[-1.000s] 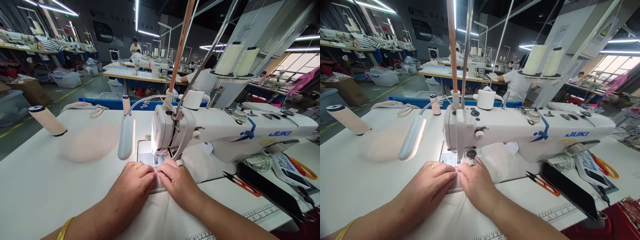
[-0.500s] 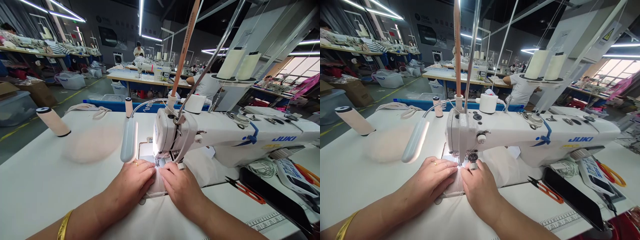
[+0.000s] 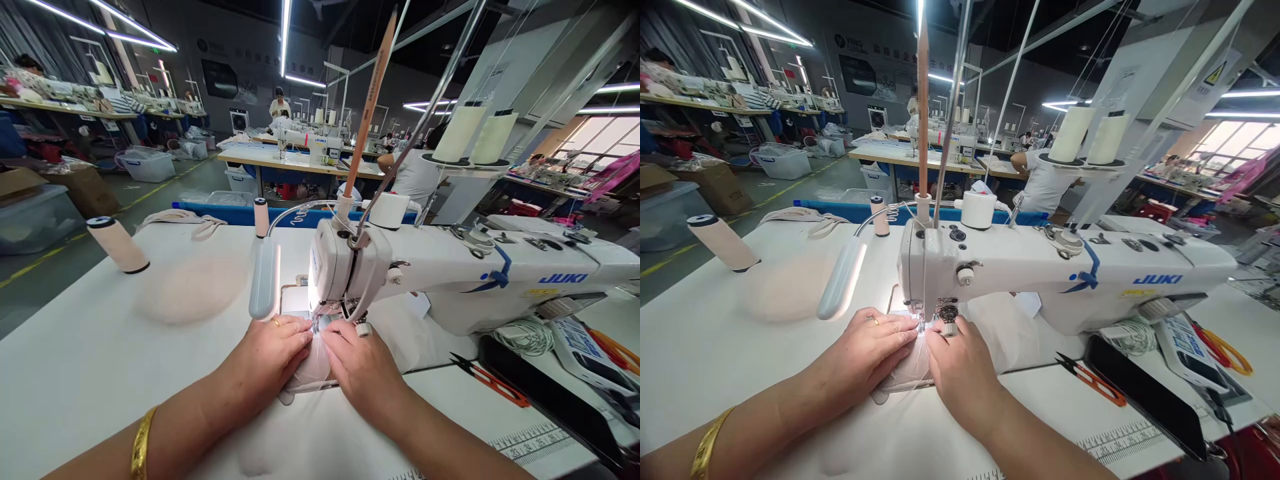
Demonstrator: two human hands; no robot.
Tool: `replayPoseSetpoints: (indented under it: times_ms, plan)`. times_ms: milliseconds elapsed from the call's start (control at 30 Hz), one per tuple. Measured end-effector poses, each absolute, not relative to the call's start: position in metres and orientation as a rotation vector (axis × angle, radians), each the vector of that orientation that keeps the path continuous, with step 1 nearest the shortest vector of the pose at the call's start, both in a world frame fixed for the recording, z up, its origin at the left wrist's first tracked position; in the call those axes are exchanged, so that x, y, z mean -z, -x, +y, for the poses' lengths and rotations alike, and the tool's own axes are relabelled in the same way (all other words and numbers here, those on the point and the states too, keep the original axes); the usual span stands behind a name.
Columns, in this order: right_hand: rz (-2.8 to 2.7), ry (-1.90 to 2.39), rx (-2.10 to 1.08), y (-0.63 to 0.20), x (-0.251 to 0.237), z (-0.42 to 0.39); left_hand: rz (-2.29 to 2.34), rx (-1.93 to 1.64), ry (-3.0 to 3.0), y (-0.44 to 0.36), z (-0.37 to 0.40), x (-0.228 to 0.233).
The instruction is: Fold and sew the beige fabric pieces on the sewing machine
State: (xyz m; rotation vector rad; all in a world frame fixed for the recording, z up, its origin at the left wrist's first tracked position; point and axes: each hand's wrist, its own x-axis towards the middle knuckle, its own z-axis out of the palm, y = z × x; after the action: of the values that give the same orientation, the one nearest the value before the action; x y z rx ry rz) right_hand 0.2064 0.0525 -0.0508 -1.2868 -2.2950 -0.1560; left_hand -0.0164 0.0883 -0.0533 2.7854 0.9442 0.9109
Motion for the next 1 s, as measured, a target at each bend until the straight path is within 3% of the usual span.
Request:
replayPoseSetpoints:
  times_ms: [400, 600, 1000]
  plan:
    - [-2.441, 0.959, -0.147, -0.220, 0.034, 0.046, 0.969, -0.632, -2.685, 0.013, 0.044, 0.020]
    - [-2.350, 0.988, -0.245, -0.215, 0.039, 0.048, 1.010, -0.813, -2.567, 0.004, 0.054, 0.032]
    - [-1.902, 1.255, -0.553, -0.205, 0.021, 0.050, 1.089, -0.527, -2.234, 0.003, 0.088, 0.018]
